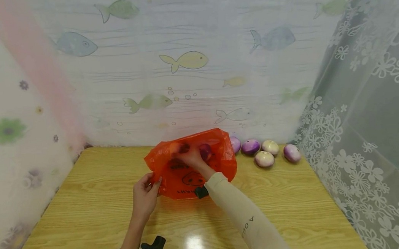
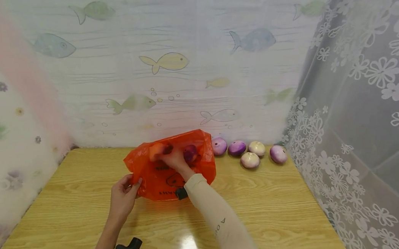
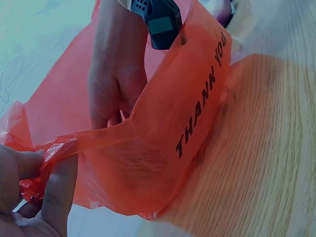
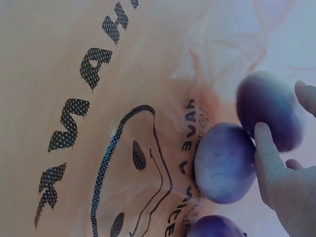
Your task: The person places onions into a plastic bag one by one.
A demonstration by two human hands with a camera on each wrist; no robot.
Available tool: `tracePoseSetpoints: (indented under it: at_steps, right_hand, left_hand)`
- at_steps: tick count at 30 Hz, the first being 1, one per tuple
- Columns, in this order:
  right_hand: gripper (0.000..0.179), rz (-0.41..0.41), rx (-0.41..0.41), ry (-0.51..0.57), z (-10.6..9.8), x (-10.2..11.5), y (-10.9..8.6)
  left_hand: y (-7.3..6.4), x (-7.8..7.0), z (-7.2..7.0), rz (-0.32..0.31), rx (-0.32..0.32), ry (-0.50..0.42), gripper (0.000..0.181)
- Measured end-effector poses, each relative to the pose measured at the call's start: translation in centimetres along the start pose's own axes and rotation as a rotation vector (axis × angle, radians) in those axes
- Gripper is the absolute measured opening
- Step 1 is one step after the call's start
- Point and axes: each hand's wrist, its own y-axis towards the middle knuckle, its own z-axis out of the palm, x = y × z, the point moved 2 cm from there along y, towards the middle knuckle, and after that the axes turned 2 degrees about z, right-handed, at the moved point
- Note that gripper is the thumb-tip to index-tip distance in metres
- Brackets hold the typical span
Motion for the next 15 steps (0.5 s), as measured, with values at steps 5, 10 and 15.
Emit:
tracePoseSetpoints:
  at_steps: [5,10,15]
  right_hand:
    - [0.055,-0.019,0.034,0.021,-0.04,0.02,-0.36]
    - [0.048,-0.035,0.050,0.030,-0.11,0.14,-0.52]
    - [0.040,0.024,0.041,-0.001,-0.32,0.48,-0.88]
  left_hand:
    - [0.04,0.06,-0.06,-0.012,-0.010,0.005,0.025]
    - [0.10,-0.01,-0.06,-0.012,-0.019,0.009,0.025]
    - [0.13,-0.13,-0.08,-0.018,-0.024,0.001,0.025]
